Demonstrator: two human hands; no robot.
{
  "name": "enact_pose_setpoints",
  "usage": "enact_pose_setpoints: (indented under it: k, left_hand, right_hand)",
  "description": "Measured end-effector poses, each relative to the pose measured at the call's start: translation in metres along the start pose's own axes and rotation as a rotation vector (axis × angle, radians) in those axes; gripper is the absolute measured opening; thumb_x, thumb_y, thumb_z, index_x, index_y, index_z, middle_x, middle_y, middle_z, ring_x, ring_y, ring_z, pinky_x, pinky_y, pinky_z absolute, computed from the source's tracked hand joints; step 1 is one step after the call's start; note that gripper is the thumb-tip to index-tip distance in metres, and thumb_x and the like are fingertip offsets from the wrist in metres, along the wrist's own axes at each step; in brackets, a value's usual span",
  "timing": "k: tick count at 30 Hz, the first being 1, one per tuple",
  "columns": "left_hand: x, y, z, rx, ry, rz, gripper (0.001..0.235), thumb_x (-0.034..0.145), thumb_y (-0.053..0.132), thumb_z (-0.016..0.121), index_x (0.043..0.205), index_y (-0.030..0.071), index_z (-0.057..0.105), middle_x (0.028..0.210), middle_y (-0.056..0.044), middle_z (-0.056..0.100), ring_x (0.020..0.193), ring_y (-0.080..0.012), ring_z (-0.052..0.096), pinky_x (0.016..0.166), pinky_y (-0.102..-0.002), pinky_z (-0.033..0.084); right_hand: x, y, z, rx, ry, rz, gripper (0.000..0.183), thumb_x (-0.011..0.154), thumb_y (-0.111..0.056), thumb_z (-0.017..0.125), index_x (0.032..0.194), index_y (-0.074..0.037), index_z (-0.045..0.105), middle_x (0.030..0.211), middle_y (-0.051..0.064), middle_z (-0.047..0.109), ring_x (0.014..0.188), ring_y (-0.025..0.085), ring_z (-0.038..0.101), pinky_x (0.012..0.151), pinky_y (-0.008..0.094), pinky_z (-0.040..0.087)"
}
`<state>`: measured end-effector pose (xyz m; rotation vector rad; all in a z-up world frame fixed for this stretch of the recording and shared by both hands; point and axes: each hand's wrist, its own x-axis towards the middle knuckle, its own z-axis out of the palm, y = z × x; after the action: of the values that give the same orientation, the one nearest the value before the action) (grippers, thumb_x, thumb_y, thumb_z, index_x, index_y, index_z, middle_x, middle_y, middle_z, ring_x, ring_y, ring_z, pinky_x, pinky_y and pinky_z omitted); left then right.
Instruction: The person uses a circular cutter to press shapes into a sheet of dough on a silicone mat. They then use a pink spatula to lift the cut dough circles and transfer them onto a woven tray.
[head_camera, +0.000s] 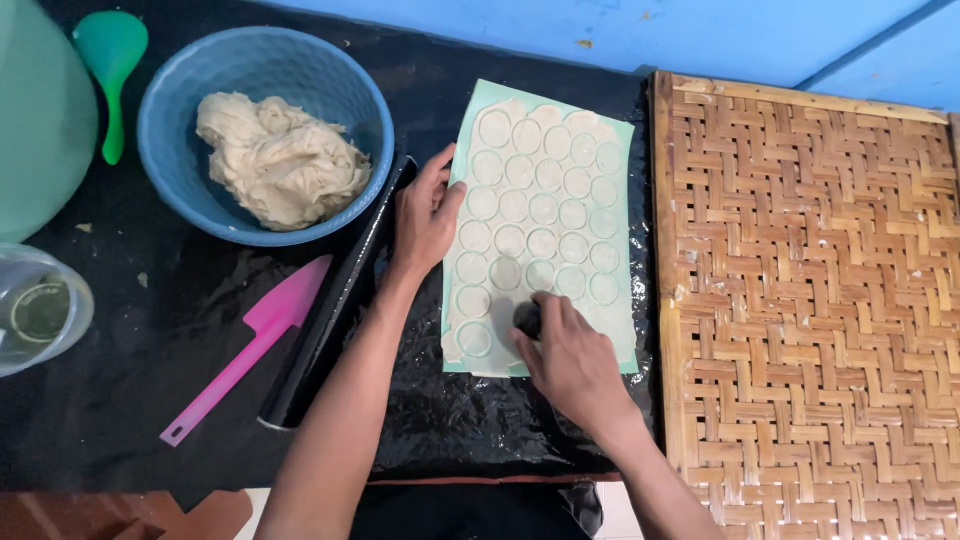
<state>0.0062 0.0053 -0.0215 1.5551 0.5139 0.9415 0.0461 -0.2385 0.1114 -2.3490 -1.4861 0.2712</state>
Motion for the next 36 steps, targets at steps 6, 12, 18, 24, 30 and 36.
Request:
enact_pose_setpoints:
  k: [6,12,18,24,30,36]
  left_hand:
    - [-0.002,0.008,0.0,-0.021,-0.013,-0.008,0.049,0.1,0.002,0.062,0.147,-0.003,0.05,0.108,-0.012,0.076,0.092,-0.0136,0.072,0.079,-0.027,0.056]
    - [-0.003,0.004,0.0,-0.077,-0.023,0.003,0.049,0.1,0.0,0.061,0.148,-0.003,0.049,0.109,-0.011,0.075,0.094,-0.0114,0.071,0.082,-0.027,0.057]
    - [-0.001,0.015,-0.001,-0.034,-0.026,-0.031,0.051,0.098,0.0,0.063,0.148,-0.002,0.051,0.102,-0.01,0.076,0.086,-0.011,0.068,0.076,-0.026,0.055]
    - [-0.003,0.008,0.0,-0.059,-0.014,0.016,0.05,0.099,0.001,0.063,0.147,-0.002,0.051,0.106,-0.011,0.076,0.09,-0.0122,0.072,0.078,-0.027,0.057]
    - [0.0,0.014,-0.001,0.013,-0.014,-0.013,0.05,0.098,0.002,0.063,0.146,-0.001,0.052,0.102,-0.01,0.077,0.083,-0.0122,0.072,0.072,-0.027,0.056]
    - [-0.005,0.013,-0.001,-0.027,0.0,0.028,0.05,0.099,0.003,0.063,0.147,-0.002,0.051,0.105,-0.009,0.077,0.089,-0.0124,0.073,0.076,-0.027,0.057]
  right_hand:
    - [0.025,0.005,0.035,-0.168,-0.07,-0.069,0.048,0.094,-0.037,0.063,0.12,0.002,0.052,0.099,0.018,0.064,0.088,0.037,0.071,0.061,0.046,0.057]
    - [0.029,-0.002,0.047,-0.381,-0.148,0.068,0.048,0.101,-0.047,0.058,0.106,0.0,0.051,0.087,0.016,0.061,0.075,0.031,0.07,0.051,0.043,0.056]
    - [0.027,0.003,0.041,-0.358,-0.133,-0.107,0.043,0.099,-0.044,0.057,0.105,-0.002,0.052,0.086,0.015,0.062,0.072,0.031,0.071,0.046,0.042,0.054]
    - [0.027,0.007,0.035,-0.314,-0.163,-0.013,0.044,0.101,-0.044,0.056,0.106,-0.001,0.05,0.089,0.018,0.062,0.074,0.035,0.071,0.052,0.045,0.056]
    - [0.002,-0.009,0.005,-0.121,-0.183,0.056,0.044,0.099,-0.039,0.057,0.119,-0.001,0.051,0.099,0.02,0.067,0.079,0.041,0.071,0.061,0.05,0.055]
    - [-0.01,-0.012,0.035,-0.217,-0.185,0.007,0.049,0.094,-0.042,0.061,0.118,0.0,0.052,0.091,0.017,0.064,0.078,0.036,0.071,0.054,0.046,0.055]
